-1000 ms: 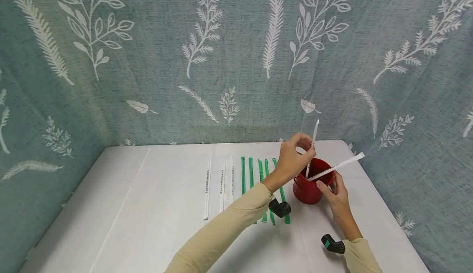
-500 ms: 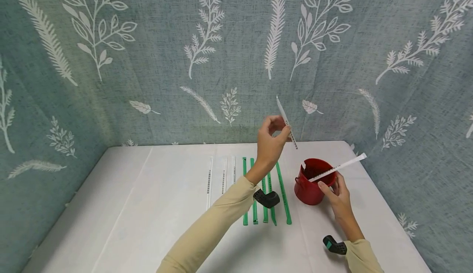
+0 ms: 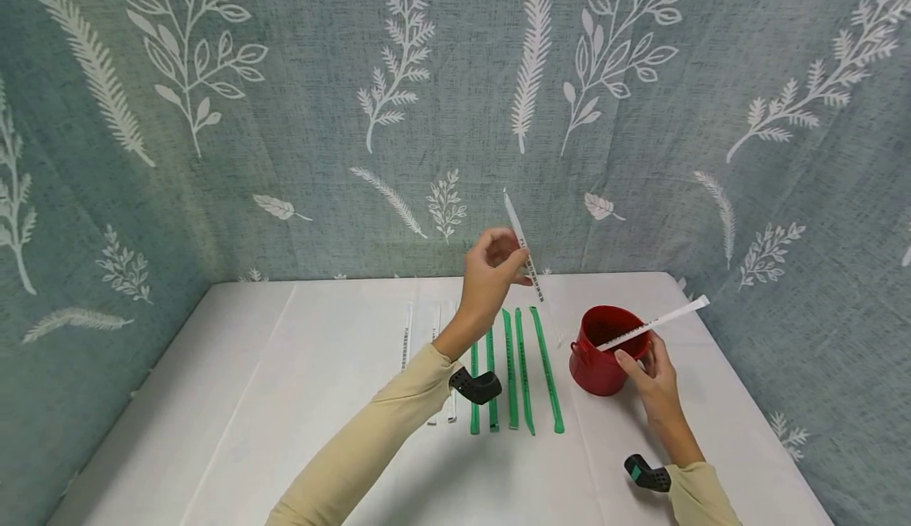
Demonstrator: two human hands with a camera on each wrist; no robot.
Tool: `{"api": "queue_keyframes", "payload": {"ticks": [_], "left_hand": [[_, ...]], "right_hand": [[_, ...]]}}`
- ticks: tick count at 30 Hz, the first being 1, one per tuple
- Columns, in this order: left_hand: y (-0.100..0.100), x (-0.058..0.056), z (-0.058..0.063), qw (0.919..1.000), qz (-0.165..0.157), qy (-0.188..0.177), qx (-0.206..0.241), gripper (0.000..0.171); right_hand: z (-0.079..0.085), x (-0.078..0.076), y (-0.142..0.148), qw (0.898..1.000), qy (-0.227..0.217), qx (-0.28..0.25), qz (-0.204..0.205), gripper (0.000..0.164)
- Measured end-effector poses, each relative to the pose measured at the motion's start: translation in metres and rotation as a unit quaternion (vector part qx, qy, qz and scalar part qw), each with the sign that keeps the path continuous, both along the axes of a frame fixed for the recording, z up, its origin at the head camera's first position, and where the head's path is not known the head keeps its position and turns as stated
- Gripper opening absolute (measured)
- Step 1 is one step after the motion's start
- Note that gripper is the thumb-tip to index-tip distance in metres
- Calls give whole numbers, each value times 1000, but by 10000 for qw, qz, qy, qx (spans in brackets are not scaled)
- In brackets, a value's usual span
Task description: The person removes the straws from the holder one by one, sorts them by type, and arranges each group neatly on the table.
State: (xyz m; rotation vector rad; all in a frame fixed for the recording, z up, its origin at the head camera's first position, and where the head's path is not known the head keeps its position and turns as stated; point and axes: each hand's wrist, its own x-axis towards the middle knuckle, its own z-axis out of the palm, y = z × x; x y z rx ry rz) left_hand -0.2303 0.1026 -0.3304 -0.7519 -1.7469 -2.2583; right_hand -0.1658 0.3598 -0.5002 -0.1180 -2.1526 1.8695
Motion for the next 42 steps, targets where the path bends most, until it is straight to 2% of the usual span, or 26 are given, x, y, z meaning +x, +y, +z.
{"api": "queue_keyframes", "payload": {"ticks": [5, 11, 17, 23, 26, 33, 42], "left_hand": [[-14, -2, -7, 9993, -29, -287, -230, 22], [-31, -3, -9, 9978, -170, -428, -486, 25], [-48, -3, -16, 9956, -245, -617, -669, 27], [-64, -4, -25, 9920, -234, -912, -838, 27], [-71, -6, -28, 9905, -187, -1053, -862, 28], [-82, -27, -56, 9877, -64, -1294, -871, 30], [-105, -28, -64, 9821, 105, -1609, -976, 30]], "right_hand": [[1, 1, 1, 10000, 32, -8, -12, 66], [1, 2, 1, 10000, 49, 14, 33, 67], [1, 1, 0, 10000, 13, 87, -2, 66], [2, 1, -2, 9990, 349, -275, 108, 62], [2, 1, -3, 9984, 413, -360, 129, 60], [3, 2, -4, 9985, 387, -350, 159, 61], [3, 2, -4, 9990, 280, -316, 111, 62]]}}
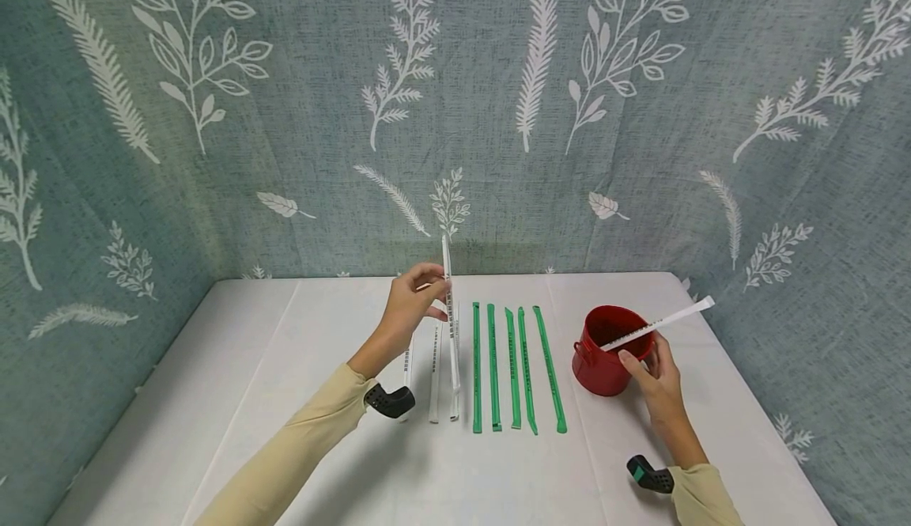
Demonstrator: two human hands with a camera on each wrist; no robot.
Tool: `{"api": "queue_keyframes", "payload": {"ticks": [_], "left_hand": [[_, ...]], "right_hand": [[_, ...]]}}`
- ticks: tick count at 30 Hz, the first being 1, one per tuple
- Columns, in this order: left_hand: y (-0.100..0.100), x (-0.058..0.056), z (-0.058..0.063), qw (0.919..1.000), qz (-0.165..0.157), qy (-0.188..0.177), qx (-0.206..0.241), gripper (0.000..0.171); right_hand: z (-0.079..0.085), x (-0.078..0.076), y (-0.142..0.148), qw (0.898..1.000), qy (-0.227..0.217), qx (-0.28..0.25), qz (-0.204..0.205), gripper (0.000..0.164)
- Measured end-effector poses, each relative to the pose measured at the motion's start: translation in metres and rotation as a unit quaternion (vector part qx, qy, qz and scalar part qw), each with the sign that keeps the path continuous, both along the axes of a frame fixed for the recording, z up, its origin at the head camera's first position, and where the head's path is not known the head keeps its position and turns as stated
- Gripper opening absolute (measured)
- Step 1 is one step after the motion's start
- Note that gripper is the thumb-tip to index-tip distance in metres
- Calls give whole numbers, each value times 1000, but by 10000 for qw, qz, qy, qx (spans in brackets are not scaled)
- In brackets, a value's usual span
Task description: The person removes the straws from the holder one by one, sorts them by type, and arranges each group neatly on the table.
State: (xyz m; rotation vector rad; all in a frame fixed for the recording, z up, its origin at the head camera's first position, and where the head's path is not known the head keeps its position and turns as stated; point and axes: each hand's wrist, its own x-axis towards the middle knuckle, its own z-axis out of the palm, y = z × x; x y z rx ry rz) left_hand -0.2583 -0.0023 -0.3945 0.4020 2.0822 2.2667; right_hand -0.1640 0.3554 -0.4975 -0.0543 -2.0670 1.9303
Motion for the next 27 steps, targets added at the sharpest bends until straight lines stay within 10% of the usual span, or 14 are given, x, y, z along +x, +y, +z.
{"api": "queue_keyframes", "payload": {"ticks": [27], "left_hand": [[-60, -7, -18, 9914, 481, -1097, -525, 31]], "right_hand": [[1, 0, 2, 9998, -101, 174, -1, 62]]}}
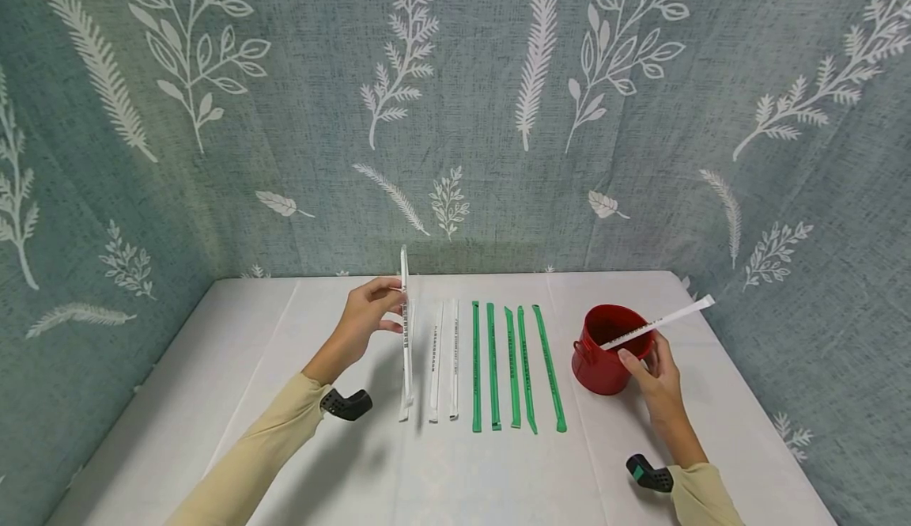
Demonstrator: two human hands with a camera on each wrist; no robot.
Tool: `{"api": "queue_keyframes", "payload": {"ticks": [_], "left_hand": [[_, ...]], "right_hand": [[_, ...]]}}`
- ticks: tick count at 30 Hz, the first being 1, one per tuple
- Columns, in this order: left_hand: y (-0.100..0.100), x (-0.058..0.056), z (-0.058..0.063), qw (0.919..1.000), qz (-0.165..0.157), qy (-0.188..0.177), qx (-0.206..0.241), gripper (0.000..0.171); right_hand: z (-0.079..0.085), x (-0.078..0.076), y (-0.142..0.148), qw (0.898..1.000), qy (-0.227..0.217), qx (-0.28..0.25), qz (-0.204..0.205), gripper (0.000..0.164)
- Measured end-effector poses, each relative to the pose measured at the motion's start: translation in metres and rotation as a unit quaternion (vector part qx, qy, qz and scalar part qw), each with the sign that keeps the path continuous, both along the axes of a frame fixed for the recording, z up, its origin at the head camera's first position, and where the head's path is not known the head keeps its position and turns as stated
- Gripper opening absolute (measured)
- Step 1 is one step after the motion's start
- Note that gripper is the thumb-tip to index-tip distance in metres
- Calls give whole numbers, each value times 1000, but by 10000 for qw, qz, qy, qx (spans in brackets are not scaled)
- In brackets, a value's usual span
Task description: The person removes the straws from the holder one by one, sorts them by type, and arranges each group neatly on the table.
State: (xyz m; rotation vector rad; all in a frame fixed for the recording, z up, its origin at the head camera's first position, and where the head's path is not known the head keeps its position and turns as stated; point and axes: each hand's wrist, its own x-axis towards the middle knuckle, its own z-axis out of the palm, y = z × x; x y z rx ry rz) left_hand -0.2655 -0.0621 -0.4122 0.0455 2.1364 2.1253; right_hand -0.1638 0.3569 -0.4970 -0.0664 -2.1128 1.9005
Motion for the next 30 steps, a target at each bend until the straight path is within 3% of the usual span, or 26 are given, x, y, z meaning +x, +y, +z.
{"api": "queue_keyframes", "payload": {"ticks": [6, 17, 30], "left_hand": [[-14, -4, -7, 9996, 16, -200, -173, 29], [-41, -12, -20, 9982, -13, -196, -575, 32], [-49, -25, -39, 9923, 115, -553, -1099, 32]], "right_hand": [[-2, -1, 1, 10000, -21, 8, -55, 63], [-2, -1, 0, 9999, 58, -118, -27, 64], [-3, -3, 2, 9999, -126, -7, -82, 67]]}}
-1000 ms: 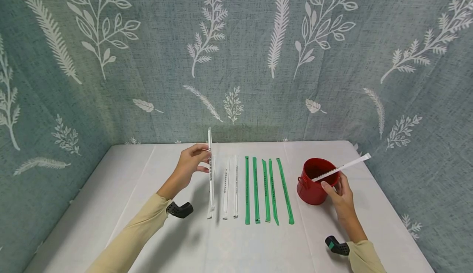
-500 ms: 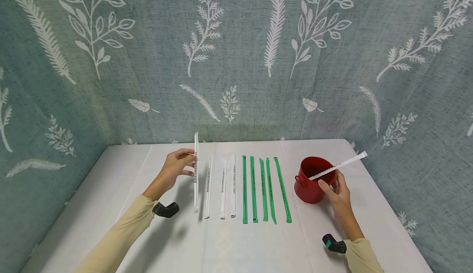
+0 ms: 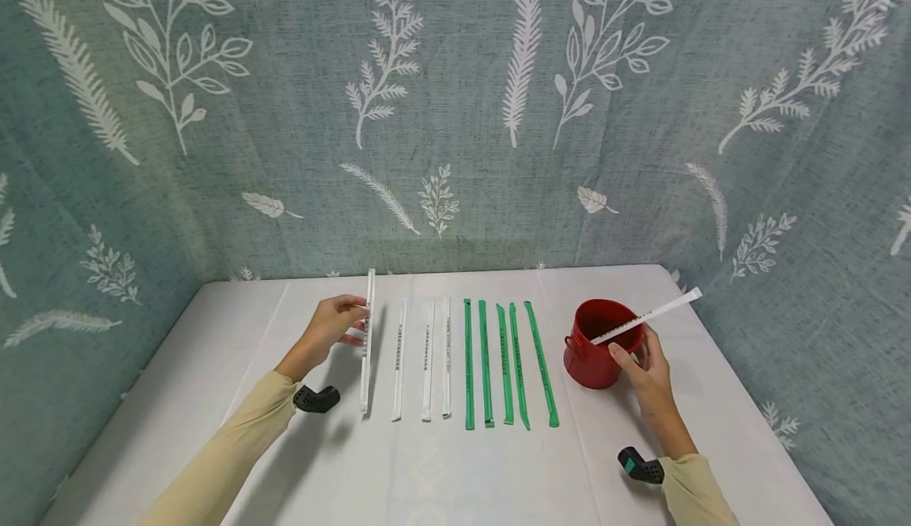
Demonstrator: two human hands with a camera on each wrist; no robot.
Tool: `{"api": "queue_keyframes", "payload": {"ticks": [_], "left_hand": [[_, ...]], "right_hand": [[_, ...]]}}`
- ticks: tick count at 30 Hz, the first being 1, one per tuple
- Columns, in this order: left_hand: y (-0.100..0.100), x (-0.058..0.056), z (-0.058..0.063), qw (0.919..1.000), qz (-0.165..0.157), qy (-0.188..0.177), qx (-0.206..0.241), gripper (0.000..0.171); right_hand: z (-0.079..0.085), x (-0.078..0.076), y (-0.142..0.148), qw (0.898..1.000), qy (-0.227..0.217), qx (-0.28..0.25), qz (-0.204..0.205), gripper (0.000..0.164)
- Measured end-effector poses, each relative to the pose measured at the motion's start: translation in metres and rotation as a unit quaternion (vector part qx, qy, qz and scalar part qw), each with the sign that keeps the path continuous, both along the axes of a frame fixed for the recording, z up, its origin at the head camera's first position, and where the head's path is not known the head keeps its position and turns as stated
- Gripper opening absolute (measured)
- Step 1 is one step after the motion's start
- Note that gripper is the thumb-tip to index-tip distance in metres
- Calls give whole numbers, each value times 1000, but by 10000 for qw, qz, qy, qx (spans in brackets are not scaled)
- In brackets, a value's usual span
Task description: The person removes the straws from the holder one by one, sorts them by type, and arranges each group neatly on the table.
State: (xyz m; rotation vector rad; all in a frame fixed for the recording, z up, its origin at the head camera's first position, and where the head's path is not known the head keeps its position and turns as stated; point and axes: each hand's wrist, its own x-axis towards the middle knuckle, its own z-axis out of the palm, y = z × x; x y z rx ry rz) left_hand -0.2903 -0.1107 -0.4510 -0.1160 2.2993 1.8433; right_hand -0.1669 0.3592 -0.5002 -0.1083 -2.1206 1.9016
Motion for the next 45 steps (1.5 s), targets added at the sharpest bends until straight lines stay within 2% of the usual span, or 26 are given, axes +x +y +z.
{"api": "queue_keyframes", "payload": {"ticks": [4, 13, 18, 23, 26, 31, 37, 45], "left_hand": [[-3, -5, -8, 9998, -19, -67, -211, 33], [-9, -13, -21, 9977, 177, -137, -636, 31], [-9, -18, -31, 9963, 186, 1, -835, 30], [-6, -19, -40, 9923, 188, 174, -1216, 30], [-5, -18, -42, 9904, 162, 251, -1352, 31], [1, -18, -38, 9871, 108, 292, -1570, 30], [4, -20, -40, 9783, 177, 260, -2046, 30], [8, -18, -37, 9695, 178, 398, -2411, 28]], "right_hand": [[1, -1, -1, 10000, -8, 17, -2, 67], [-1, -3, -1, 10000, 38, 13, 56, 67], [0, -2, 0, 10000, 66, 22, 46, 66], [1, -2, -2, 10000, 3, 31, 21, 66], [1, -1, -2, 10000, 16, -6, 35, 66], [1, 0, -2, 10000, 21, -33, -59, 65], [2, 0, -2, 10000, 0, 20, -31, 66], [3, 0, -1, 10000, -7, 5, -13, 67]]}}
